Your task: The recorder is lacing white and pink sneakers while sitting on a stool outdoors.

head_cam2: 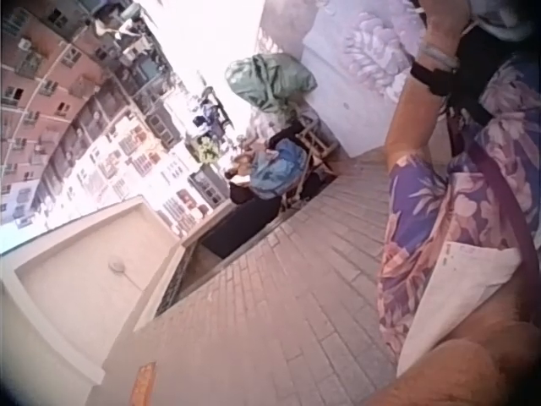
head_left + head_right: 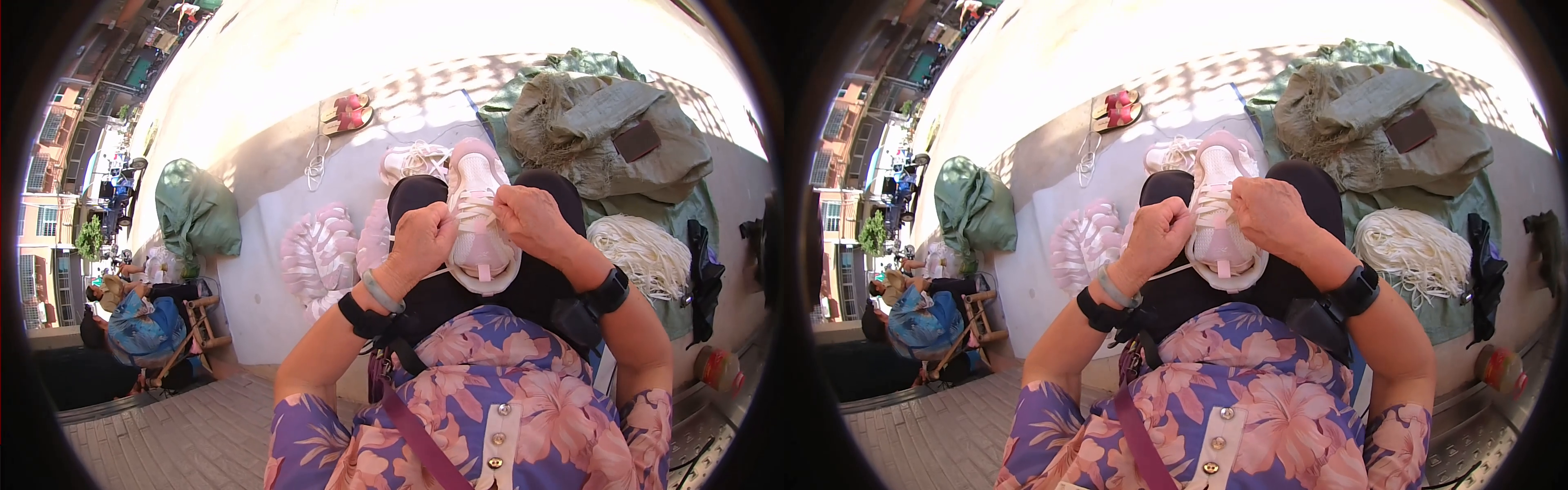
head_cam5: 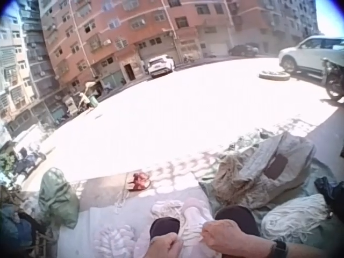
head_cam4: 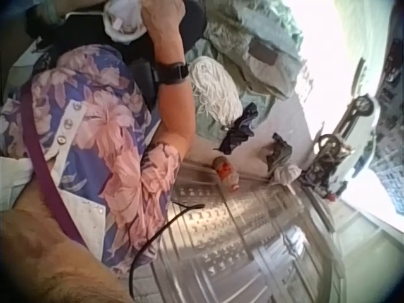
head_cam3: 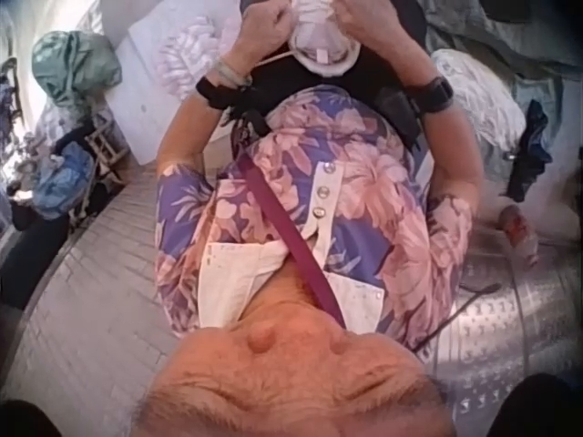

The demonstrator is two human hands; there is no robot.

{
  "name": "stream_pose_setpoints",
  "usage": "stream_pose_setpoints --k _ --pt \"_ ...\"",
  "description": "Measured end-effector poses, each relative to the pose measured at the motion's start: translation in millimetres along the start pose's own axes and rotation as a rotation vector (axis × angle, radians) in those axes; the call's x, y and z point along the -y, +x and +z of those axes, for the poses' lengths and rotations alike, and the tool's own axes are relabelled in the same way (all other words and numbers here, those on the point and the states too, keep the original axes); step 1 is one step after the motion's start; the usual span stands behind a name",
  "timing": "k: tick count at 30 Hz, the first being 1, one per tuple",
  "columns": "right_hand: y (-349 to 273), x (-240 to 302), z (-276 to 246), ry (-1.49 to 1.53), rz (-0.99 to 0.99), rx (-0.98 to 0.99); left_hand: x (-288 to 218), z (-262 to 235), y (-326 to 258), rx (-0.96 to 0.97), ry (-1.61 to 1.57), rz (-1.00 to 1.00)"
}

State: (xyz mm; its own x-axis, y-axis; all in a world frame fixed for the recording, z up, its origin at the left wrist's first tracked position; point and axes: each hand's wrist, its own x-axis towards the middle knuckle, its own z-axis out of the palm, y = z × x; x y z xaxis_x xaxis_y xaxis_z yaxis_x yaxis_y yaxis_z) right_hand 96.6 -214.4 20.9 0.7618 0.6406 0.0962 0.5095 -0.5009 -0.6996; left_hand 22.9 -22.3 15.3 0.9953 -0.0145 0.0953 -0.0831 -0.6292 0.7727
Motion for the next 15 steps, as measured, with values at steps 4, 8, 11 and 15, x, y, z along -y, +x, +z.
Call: stream_pose_setpoints --k 4,8,11,15 --pt "-2 2 11 -0.068 -0.023 0.022 7 -9 9 -0.128 0.141 0.045" --pt "-25 -17 23 -0.188 -0.041 -0.019 33 17 1 0.058 0.195 -0.103" --pt "-47 -31 23 -0.192 -0.031 -0.035 29 31 -2 0.052 0.110 -0.104" --pt "-46 -33 24 -0.227 -0.038 0.015 34 38 -9 -0.040 0.138 -0.141"
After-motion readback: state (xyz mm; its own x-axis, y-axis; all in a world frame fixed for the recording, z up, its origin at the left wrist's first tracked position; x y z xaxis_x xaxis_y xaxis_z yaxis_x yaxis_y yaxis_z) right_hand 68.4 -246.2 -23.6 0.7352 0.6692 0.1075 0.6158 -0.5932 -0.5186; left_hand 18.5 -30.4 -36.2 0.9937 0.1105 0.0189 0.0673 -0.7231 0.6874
